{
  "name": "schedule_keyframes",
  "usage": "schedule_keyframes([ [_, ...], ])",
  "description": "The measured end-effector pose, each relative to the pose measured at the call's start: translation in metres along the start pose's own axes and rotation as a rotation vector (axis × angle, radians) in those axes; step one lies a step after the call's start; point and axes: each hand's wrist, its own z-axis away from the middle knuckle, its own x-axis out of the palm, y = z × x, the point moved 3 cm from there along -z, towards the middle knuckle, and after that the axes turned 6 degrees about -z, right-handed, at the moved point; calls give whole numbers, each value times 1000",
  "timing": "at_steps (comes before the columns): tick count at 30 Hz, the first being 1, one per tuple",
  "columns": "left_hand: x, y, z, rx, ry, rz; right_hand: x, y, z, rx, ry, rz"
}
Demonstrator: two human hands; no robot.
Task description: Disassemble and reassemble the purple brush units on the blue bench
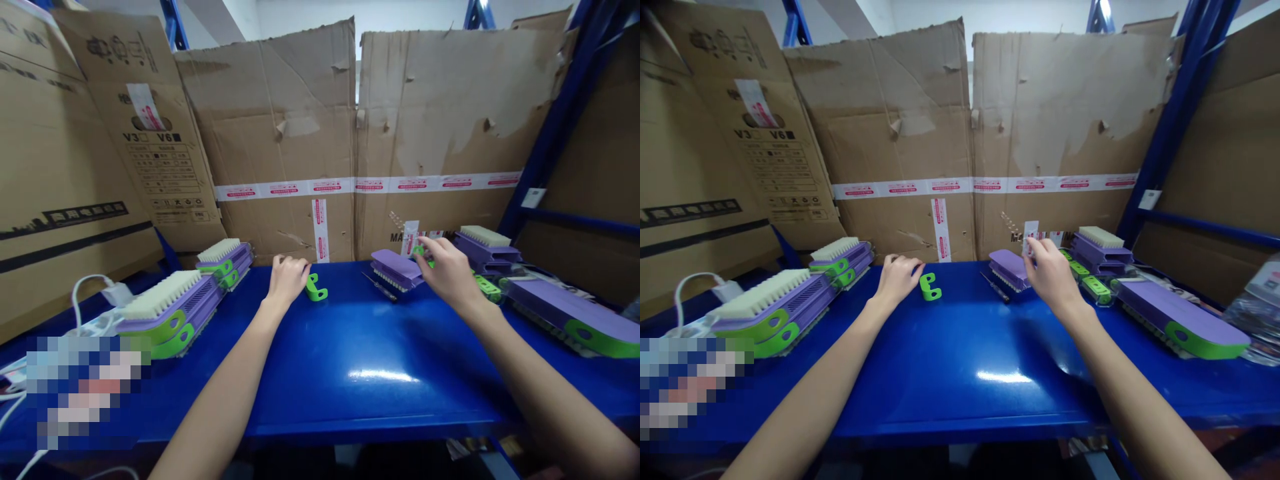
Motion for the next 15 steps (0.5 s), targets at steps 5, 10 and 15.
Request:
schedule_keyframes([
  [5, 2, 0, 0, -9, -4, -9, -24, 35, 63, 275, -341, 232],
  [10, 3, 0, 0, -23, -36, 0, -44, 55, 95, 539, -621, 446],
  [15, 4, 0, 1, -31, -56, -2, -45, 46, 84, 514, -722, 529],
])
